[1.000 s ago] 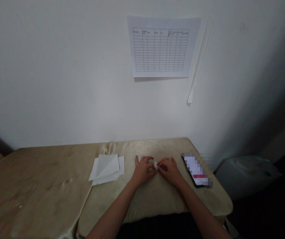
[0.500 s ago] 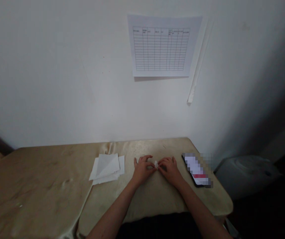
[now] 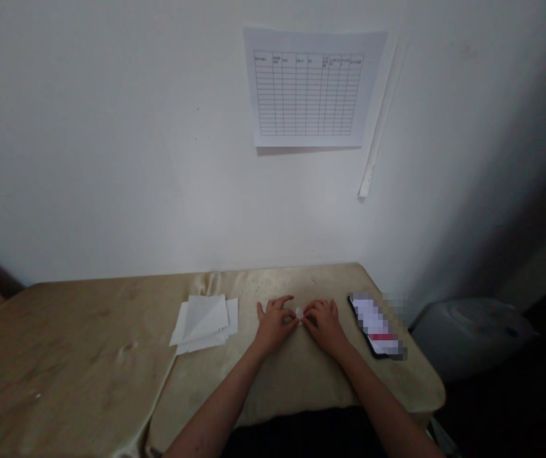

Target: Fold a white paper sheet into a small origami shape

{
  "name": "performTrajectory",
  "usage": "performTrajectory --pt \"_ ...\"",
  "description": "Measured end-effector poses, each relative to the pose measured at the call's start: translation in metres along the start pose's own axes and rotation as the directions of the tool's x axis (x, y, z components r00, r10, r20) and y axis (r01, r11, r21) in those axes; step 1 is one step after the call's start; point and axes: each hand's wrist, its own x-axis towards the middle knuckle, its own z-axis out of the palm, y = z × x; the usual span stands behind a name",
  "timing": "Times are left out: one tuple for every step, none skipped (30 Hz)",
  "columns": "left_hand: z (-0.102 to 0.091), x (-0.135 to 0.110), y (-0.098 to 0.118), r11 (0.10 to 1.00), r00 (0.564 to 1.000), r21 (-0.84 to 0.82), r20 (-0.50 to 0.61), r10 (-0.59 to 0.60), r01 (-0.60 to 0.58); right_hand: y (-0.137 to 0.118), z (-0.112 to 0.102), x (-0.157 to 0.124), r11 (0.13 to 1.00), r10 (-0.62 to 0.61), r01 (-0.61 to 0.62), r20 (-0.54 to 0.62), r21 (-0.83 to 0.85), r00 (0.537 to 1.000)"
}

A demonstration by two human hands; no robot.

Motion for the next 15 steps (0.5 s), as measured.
performTrajectory --pt "0.0004 0.0001 -0.0001 1.0 1.0 0.006 -0.004 0.004 -0.004 -0.0003 0.0003 0.0002 1.0 0.004 -0.004 -0.001 -0.007 1.0" --pt "0.0008 0.0003 -0.0003 1.0 1.0 0.012 -0.013 0.006 -0.006 -0.0006 0.0006 0.0004 1.0 0.008 -0.008 -0.003 -0.013 1.0" --pt "0.0012 0.0005 -0.0007 1.0 1.0 0.016 -0.024 0.007 -0.007 -0.0009 0.0008 0.0007 1.0 0.012 -0.012 -0.002 -0.018 1.0" --pt "0.0016 0.0007 -0.0011 1.0 0.999 0.019 -0.035 0.006 -0.006 -0.0011 0.001 0.0011 1.0 0.015 -0.015 -0.001 -0.022 1.0" --pt "0.0018 0.0008 -0.0014 1.0 0.999 0.02 -0.043 0.004 -0.003 -0.0013 0.0012 0.0014 0.999 0.021 -0.021 0.002 -0.024 1.0" --pt "0.0019 0.001 -0.0017 1.0 0.999 0.019 -0.047 0.0 0.001 -0.0013 0.0015 0.0018 0.999 0.028 -0.027 0.005 -0.025 1.0" --pt "0.0019 0.0011 -0.002 1.0 0.999 0.017 -0.047 -0.001 0.002 -0.0011 0.0018 0.0022 0.999 0.037 -0.037 0.007 -0.023 0.999" --pt "0.0016 0.0012 -0.0021 1.0 0.999 0.015 -0.048 -0.001 0.001 -0.0007 0.002 0.0026 0.999 0.048 -0.048 0.006 -0.018 0.999" --pt "0.0013 0.0013 -0.0023 1.0 0.999 0.015 -0.05 0.0 0.001 -0.0003 0.0022 0.0028 0.998 0.058 -0.058 0.006 -0.008 0.998" --pt "0.0009 0.0014 -0.0024 1.0 0.999 0.015 -0.052 0.002 -0.001 0.0003 0.0022 0.0029 0.998 0.064 -0.064 0.005 0.007 0.998" --pt "0.0005 0.0015 -0.0026 1.0 0.999 0.017 -0.054 0.005 -0.004 0.0009 0.0021 0.003 0.997 0.066 -0.066 0.004 0.026 0.998" --pt "0.0002 0.0016 -0.0027 1.0 0.998 0.02 -0.055 0.007 -0.006 0.0015 0.0018 0.003 0.997 0.067 -0.067 0.001 0.046 0.998" --pt "0.0 0.0017 -0.0029 1.0 0.998 0.023 -0.055 0.009 -0.008 0.0022 0.0016 0.0029 0.996 0.067 -0.066 -0.001 0.066 0.998" --pt "-0.0001 0.0018 -0.0031 1.0 0.998 0.025 -0.055 0.01 -0.008 0.0027 0.0013 0.0029 0.994 0.068 -0.067 -0.003 0.084 0.998" --pt "-0.0001 0.002 -0.0033 1.0 0.998 0.026 -0.055 0.009 -0.008 0.0032 0.001 0.0029 0.992 0.072 -0.072 -0.003 0.1 0.997"
